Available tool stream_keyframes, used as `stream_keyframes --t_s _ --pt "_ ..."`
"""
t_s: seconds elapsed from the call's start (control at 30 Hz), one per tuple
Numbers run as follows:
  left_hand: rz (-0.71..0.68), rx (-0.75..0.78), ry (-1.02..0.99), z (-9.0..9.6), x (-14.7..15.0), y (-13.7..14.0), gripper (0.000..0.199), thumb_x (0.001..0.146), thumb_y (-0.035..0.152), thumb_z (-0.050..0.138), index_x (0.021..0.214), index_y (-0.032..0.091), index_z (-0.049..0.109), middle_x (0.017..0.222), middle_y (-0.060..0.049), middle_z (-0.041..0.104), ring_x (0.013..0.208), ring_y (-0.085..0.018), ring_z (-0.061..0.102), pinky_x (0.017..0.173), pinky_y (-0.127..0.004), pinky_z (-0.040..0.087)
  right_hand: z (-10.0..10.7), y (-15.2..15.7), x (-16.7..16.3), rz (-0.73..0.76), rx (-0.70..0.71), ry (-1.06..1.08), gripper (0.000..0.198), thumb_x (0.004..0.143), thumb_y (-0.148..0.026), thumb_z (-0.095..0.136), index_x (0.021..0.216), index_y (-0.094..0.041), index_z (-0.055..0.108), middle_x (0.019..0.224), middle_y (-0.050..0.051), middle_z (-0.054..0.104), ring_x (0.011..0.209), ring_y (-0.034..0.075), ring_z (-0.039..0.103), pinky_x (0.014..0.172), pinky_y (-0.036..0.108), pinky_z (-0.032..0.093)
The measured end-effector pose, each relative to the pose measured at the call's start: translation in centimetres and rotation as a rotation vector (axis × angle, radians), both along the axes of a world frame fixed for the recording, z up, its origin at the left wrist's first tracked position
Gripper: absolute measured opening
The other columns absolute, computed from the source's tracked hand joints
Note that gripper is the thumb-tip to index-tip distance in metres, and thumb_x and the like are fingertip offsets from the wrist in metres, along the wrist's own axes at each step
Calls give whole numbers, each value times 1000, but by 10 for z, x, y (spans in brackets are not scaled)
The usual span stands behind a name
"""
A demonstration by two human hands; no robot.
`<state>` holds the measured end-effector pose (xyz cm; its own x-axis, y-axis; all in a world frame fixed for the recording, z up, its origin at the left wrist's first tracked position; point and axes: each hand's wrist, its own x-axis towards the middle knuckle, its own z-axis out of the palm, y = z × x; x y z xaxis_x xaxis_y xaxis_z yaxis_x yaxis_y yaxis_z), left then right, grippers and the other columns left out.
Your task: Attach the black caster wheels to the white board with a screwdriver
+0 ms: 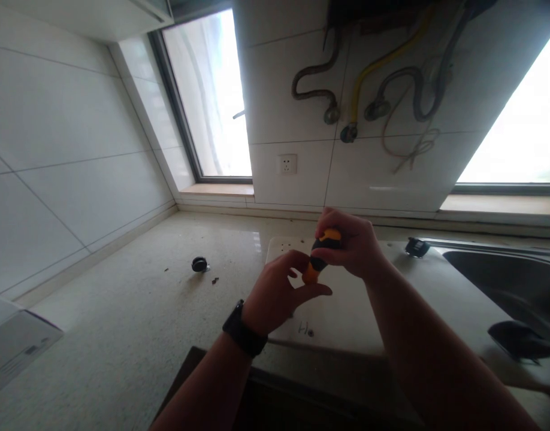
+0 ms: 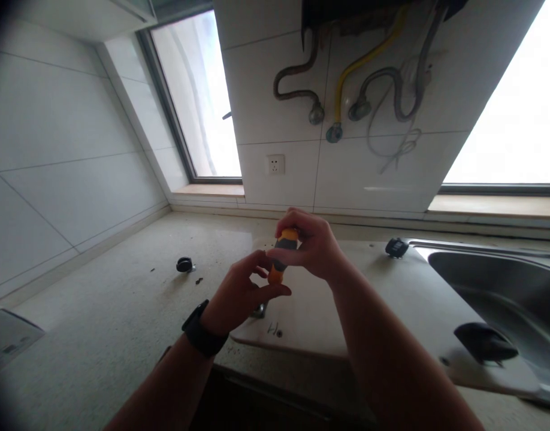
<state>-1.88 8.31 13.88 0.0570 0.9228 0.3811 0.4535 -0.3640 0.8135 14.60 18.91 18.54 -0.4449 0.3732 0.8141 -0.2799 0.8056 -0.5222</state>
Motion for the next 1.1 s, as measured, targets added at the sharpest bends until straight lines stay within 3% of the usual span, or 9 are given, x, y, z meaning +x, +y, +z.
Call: stream_keyframes --t_s 0.1,0.17,0.3,0.4,0.6,0.7,0.87,1.0,1.1 --pt "5 28 -11 0 2 2 28 81 42 84 97 23 69 95 1 75 84 -16 65 76 -32 52 -4 -1 -3 -9 -30 16 20 76 -26 83 80 -19 64 73 -4 53 61 8 47 54 22 38" --pt "-50 16 -8 3 1 2 21 88 38 77 101 23 72 97 0 76 84 -16 65 76 -31 52 -6 1 -2 142 -129 -24 18 86 -36 73 85 -19 67 82 0 58 68 11 55 59 25 45" --pt "-195 -14 -6 7 -10 3 19 98 35 63 107 21 74 99 -2 76 84 -15 65 78 -31 51 -4 8 7 531 -265 -143 39 93 -36 62 129 -20 65 131 13 61 107 23 66 87 39 58" --pt "-279 -54 -46 6 -19 5 23 102 34 57 111 21 74 107 -5 75 92 -16 65 83 -32 51 -1 10 13 619 -262 -227 51 95 -21 61 145 -25 53 143 14 58 122 26 64 98 45 58" --pt "-339 -95 -80 3 -23 2 32 103 39 54 125 20 67 121 -9 73 101 -19 66 86 -34 53 -3 6 7 498 -335 -171 42 85 -11 75 124 -28 70 113 6 75 104 19 74 87 33 64" --pt "-203 -19 -26 4 -17 -1 33 94 43 68 119 21 67 114 -7 73 96 -18 66 83 -33 54 -4 4 1 364 -324 -115 44 73 -12 86 113 -27 74 103 4 76 90 16 75 77 27 63" --pt "2 19 -36 5 -6 -1 37 78 48 85 99 22 68 93 -1 73 83 -17 64 75 -32 53 -3 -2 -7 87 -103 -15 39 60 -18 94 93 -23 74 81 -3 62 68 9 57 58 19 48" --pt "34 11 -57 5 -2 0 27 82 43 82 96 22 71 91 -2 75 81 -17 64 73 -31 52 -4 -7 -9 -54 -22 -24 34 64 -22 92 88 -22 69 76 -4 54 65 9 47 55 21 40" --pt "-36 4 -61 7 -4 0 21 89 38 76 101 21 73 94 -2 77 82 -17 66 76 -31 53 -5 -7 -5 115 -134 -74 23 83 -31 78 103 -22 71 93 2 61 78 13 60 66 25 51"
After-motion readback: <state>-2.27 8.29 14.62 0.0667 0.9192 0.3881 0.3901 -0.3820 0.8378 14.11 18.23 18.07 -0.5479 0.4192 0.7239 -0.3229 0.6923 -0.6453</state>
